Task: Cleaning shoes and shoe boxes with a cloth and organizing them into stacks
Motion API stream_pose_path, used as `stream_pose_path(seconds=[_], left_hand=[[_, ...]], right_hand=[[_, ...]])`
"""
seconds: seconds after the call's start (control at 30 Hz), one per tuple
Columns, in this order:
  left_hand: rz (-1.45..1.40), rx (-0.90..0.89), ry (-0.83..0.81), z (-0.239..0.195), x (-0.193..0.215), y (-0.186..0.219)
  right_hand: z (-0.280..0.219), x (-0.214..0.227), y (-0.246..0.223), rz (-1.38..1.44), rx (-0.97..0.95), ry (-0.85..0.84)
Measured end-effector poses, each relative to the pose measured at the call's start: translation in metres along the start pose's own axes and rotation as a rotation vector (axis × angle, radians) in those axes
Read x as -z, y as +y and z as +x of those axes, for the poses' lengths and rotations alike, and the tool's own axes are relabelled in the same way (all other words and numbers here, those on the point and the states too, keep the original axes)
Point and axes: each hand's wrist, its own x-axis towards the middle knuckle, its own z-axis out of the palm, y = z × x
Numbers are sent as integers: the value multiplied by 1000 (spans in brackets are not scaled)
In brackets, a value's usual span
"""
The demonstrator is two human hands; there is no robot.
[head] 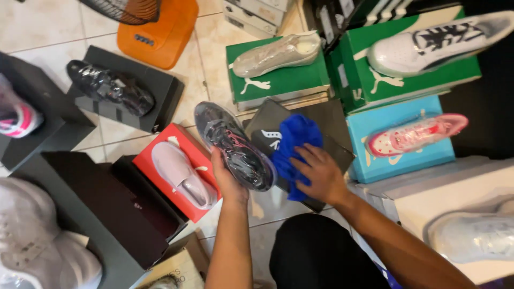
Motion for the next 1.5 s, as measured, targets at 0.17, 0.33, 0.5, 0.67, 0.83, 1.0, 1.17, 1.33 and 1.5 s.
stream_pose_path(seconds=[0.17, 0.33, 0.5, 0.67, 0.83, 1.0, 1.17, 1.33, 1.5], left_hand=[[178, -120, 25, -7, -7, -6], [365, -204, 9, -7, -4, -9], [616, -232, 59, -34, -25, -19], [712, -187, 51, -43, -30, -19], [744, -146, 58, -42, -40, -12], [736, -126, 61, -40, -42, -7], [743, -120, 33, -39, -41, -5], [794, -64, 15, -45, -46, 8], [792, -54, 2, -42, -46, 10]], right_hand=[[0, 14, 61, -1, -388, 85], [62, 11, 94, 700, -1222, -437], [53, 0, 88, 841, -1364, -528], [121, 12, 45, 871, -1229, -518], [101, 3, 65, 1040, -1195, -403], [8, -39, 144, 922, -1412, -590], [123, 45, 36, 968, -1280, -480], [114, -88, 108, 1269, -1103, -252], [54, -27, 102, 1112, -1320, -415]])
